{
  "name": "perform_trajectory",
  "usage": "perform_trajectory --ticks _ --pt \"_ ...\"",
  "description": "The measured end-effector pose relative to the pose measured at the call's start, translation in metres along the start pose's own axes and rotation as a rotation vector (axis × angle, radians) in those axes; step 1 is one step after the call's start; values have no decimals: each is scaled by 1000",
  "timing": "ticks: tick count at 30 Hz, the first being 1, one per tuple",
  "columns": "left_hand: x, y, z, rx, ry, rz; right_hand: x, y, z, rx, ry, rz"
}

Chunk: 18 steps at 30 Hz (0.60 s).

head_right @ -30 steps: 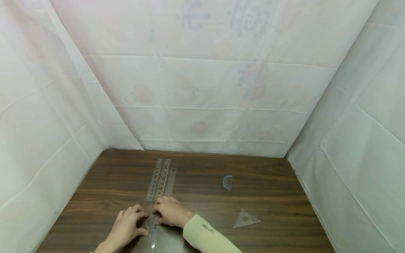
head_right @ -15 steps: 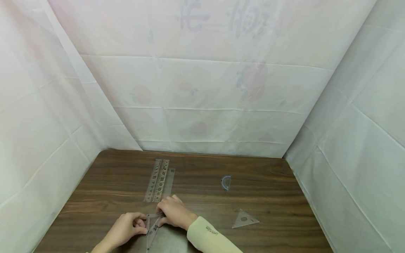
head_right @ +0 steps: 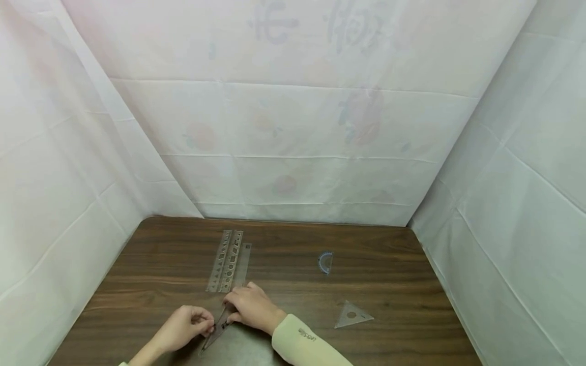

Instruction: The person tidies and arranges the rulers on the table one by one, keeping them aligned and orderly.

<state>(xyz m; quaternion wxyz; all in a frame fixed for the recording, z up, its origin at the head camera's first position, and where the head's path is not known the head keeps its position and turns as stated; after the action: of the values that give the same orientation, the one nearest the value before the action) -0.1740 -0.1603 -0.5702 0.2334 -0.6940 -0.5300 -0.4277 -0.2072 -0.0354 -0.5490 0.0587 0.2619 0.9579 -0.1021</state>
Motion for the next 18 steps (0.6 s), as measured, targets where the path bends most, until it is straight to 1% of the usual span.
perform_trajectory --ticks 3,7,10,14,18 --pt "2 -1 -1 13 3 -8 1 2 -3 6 -16 3" --pt "6 -3 -3 25 44 -17 3 7 -9 17 -49 -3" --pt "9 -5 -6 49 59 -20 4 12 -14 35 -58 -11" --pt "16 -13 -11 92 28 -32 8 18 -26 86 -36 -11" --pt "29 -22 -15 135 -23 -26 16 23 -40 139 -22 19"
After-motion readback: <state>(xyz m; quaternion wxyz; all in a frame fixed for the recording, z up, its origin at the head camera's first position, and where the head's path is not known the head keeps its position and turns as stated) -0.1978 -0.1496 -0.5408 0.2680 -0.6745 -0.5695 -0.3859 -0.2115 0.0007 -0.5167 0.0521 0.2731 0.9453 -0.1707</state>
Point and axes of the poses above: each hand's wrist, its own y-axis away from the middle knuckle, its own z-axis out of the palm, x = y × z, the point moved 9 cm from there along -y, towards the middle knuckle, and after that the axes turned 3 degrees about -y, right-handed, at the moved point
